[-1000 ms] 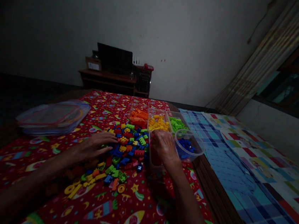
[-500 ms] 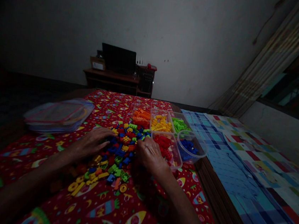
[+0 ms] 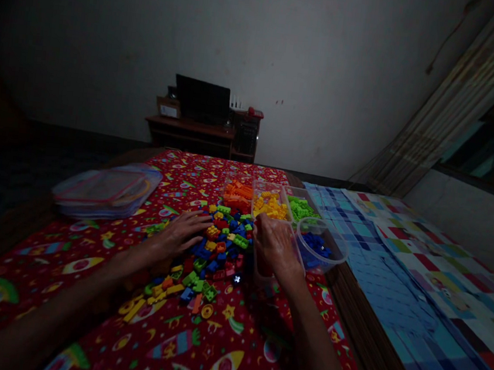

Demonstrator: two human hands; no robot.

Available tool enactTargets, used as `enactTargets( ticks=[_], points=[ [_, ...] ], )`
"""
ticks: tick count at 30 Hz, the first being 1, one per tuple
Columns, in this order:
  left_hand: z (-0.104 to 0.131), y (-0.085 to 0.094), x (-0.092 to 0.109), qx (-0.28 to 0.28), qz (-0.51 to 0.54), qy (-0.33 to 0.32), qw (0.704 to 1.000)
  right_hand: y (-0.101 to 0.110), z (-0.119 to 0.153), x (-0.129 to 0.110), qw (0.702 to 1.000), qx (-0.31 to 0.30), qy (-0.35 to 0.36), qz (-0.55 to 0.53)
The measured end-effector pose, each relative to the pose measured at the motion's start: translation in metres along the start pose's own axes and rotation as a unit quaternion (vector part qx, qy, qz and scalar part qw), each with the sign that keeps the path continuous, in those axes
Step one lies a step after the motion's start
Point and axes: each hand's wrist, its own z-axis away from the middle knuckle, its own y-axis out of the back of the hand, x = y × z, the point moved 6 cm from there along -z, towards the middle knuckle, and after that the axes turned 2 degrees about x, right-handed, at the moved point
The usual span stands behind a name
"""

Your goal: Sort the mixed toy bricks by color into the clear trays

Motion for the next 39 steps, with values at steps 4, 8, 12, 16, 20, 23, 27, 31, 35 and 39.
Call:
enactTargets(
  ticks=[4, 8, 12, 16, 20, 23, 27, 31, 35, 39],
  points=[
    [0.002, -0.001, -0.004, 0.013, 0.015, 0.011, 1.000, 0.002, 0.000, -0.003, 1.000, 0.001, -0.004, -0.005],
    [-0.002, 0.012, 0.000, 0.033, 0.045, 0.007, 0.998, 0.008, -0.001, -0.001, 1.000, 0.028, -0.006, -0.007],
    [-0.009, 0.026, 0.000, 0.061, 0.068, 0.069, 0.993, 0.005, -0.001, 0.013, 0.998, 0.035, -0.037, 0.029],
    [-0.008, 0.032, -0.010, 0.032, 0.072, 0.173, 0.982, 0.000, 0.003, 0.026, 0.991, 0.117, -0.036, 0.044],
    [-0.004, 0.036, -0.019, 0.020, 0.060, 0.218, 0.974, -0.005, 0.006, 0.015, 0.991, 0.133, 0.018, -0.018],
    [-0.004, 0.035, -0.021, 0.004, 0.057, 0.214, 0.975, -0.012, 0.001, -0.010, 0.995, 0.054, 0.045, -0.063],
    [-0.006, 0.030, -0.020, -0.007, 0.074, 0.184, 0.980, -0.029, -0.018, -0.043, 0.997, -0.067, 0.025, -0.021],
    [-0.006, 0.027, -0.022, 0.003, 0.075, 0.174, 0.982, -0.049, -0.043, -0.065, 0.994, -0.110, 0.008, 0.008],
    [-0.002, 0.033, -0.032, 0.036, 0.052, 0.184, 0.981, -0.071, -0.056, -0.078, 0.994, -0.105, 0.003, -0.001],
    [0.003, 0.034, -0.044, 0.036, 0.034, 0.203, 0.978, -0.086, -0.062, -0.089, 0.992, -0.128, 0.018, -0.008]
  ],
)
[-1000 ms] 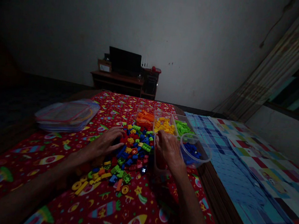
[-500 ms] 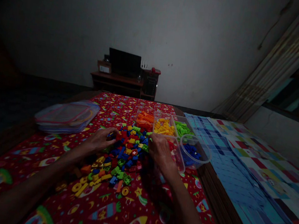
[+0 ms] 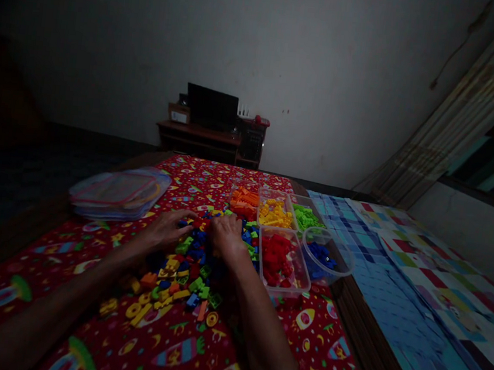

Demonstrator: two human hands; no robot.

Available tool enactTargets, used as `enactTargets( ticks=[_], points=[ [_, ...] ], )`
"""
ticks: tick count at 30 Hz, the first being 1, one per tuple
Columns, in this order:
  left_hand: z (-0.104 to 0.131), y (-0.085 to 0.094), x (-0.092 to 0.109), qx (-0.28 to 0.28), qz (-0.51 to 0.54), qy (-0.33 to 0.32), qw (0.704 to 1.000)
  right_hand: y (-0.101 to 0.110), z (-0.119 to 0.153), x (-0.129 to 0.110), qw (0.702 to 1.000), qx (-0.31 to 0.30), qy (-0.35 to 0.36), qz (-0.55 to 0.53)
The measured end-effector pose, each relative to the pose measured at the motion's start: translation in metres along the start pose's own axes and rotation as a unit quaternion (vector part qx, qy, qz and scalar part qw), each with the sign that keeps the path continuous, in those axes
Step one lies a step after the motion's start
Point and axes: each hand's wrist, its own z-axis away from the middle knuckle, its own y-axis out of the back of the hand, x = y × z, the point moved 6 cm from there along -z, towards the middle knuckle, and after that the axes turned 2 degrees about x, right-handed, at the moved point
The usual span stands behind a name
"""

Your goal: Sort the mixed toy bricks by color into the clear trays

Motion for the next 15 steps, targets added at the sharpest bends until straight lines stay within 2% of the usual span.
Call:
enactTargets(
  ticks=[5, 11, 15],
  points=[
    [0.005, -0.009, -0.006, -0.014, 0.012, 0.005, 1.000, -0.008, 0.001, -0.004, 0.994, -0.108, 0.030, 0.015],
    [0.013, -0.019, -0.008, -0.002, 0.020, -0.035, 0.999, 0.006, 0.009, -0.002, 0.997, -0.062, 0.037, -0.027],
    [0.017, -0.022, -0.010, 0.007, 0.011, -0.045, 0.999, 0.030, 0.012, 0.006, 0.997, -0.026, 0.000, -0.076]
  ],
)
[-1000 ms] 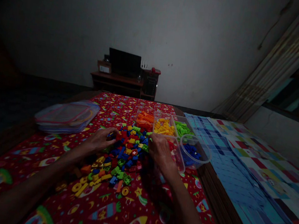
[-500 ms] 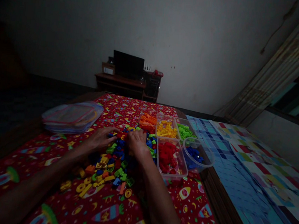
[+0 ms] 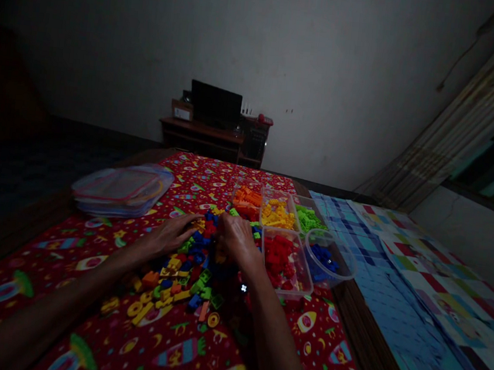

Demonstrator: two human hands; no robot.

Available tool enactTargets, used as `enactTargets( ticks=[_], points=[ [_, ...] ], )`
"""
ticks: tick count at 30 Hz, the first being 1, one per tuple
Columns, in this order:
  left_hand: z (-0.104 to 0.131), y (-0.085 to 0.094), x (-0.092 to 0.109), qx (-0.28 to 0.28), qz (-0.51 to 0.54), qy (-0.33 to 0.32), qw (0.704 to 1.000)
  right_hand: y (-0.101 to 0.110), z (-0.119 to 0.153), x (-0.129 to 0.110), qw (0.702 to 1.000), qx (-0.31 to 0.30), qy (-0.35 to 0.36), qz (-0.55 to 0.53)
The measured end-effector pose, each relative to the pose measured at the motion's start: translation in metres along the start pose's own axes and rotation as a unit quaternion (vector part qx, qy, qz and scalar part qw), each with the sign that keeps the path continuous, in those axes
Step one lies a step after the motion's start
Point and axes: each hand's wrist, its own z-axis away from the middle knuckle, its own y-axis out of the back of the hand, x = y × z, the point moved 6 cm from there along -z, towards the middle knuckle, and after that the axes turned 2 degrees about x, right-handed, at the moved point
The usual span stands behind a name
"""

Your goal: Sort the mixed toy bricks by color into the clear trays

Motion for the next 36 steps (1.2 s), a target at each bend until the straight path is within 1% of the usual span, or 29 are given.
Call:
enactTargets(
  ticks=[3, 6, 10, 14, 17, 19, 21, 24, 26, 27, 29, 31, 32, 34, 36],
  points=[
    [0.001, -0.001, 0.003, -0.002, 0.002, -0.007, 1.000, 0.018, 0.005, 0.009, 0.999, 0.043, -0.013, -0.023],
    [0.002, 0.002, 0.007, 0.001, 0.004, -0.008, 1.000, 0.030, 0.010, 0.025, 0.996, 0.078, -0.041, -0.023],
    [0.002, 0.006, 0.011, -0.006, 0.013, 0.011, 1.000, 0.047, 0.017, 0.049, 0.984, 0.141, -0.106, 0.008],
    [0.002, 0.009, 0.014, -0.009, 0.022, 0.027, 0.999, 0.061, 0.023, 0.075, 0.973, 0.169, -0.151, 0.048],
    [0.002, 0.010, 0.014, -0.010, 0.017, 0.033, 0.999, 0.068, 0.030, 0.094, 0.966, 0.161, -0.189, 0.075],
    [0.002, 0.008, 0.013, -0.015, 0.020, 0.030, 0.999, 0.072, 0.035, 0.104, 0.964, 0.145, -0.210, 0.080],
    [0.003, 0.006, 0.012, -0.015, 0.022, 0.025, 0.999, 0.073, 0.040, 0.112, 0.961, 0.122, -0.234, 0.082],
    [0.004, 0.005, 0.010, 0.003, 0.015, 0.022, 1.000, 0.071, 0.049, 0.126, 0.954, 0.063, -0.280, 0.091],
    [0.004, 0.005, 0.009, 0.011, 0.011, 0.022, 1.000, 0.071, 0.051, 0.130, 0.953, 0.051, -0.281, 0.100],
    [0.003, 0.005, 0.009, 0.012, 0.011, 0.022, 1.000, 0.073, 0.051, 0.129, 0.955, 0.064, -0.271, 0.101],
    [0.003, 0.005, 0.010, 0.010, 0.011, 0.021, 1.000, 0.077, 0.045, 0.120, 0.961, 0.118, -0.231, 0.094],
    [0.002, 0.006, 0.012, 0.010, 0.011, 0.019, 1.000, 0.077, 0.035, 0.103, 0.966, 0.168, -0.182, 0.067],
    [0.001, 0.007, 0.013, 0.010, 0.010, 0.017, 1.000, 0.073, 0.029, 0.092, 0.970, 0.177, -0.156, 0.050],
    [0.001, 0.007, 0.014, 0.010, 0.009, 0.011, 1.000, 0.055, 0.016, 0.065, 0.982, 0.161, -0.098, 0.023],
    [0.001, 0.007, 0.014, 0.008, 0.005, 0.006, 1.000, 0.028, 0.006, 0.037, 0.992, 0.118, -0.031, 0.022]
  ],
)
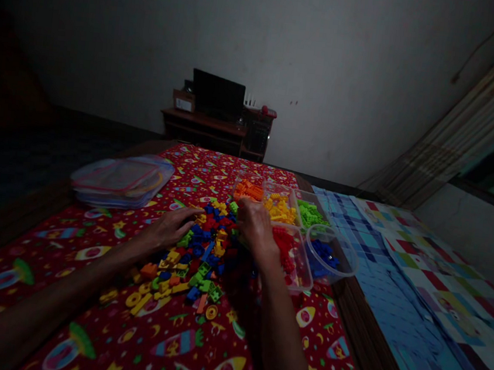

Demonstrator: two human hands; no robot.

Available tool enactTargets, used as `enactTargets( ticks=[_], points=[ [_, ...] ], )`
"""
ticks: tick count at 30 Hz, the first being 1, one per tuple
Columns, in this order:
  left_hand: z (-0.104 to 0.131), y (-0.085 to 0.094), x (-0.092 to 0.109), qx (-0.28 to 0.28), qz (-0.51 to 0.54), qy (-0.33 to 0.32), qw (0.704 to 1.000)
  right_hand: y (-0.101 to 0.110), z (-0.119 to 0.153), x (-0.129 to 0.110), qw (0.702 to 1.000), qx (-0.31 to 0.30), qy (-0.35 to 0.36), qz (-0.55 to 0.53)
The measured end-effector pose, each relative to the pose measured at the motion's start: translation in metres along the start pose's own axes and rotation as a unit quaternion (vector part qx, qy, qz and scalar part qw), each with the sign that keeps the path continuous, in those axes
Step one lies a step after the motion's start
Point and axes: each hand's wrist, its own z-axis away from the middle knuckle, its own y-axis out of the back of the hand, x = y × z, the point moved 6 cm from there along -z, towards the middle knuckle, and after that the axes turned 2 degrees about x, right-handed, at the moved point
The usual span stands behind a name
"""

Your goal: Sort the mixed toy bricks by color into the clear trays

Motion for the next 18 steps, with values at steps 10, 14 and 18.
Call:
enactTargets(
  ticks=[10, 14, 18],
  points=[
    [-0.001, -0.004, -0.003, 0.007, -0.009, -0.029, 1.000, -0.055, 0.022, -0.034, 0.993, -0.047, 0.107, -0.004],
    [-0.001, -0.003, 0.000, 0.002, -0.005, -0.038, 0.999, -0.046, 0.017, -0.025, 0.995, -0.007, 0.096, -0.023],
    [0.000, -0.003, -0.001, 0.008, -0.003, -0.045, 0.999, -0.037, 0.004, -0.018, 0.999, 0.025, 0.039, -0.013]
  ],
)
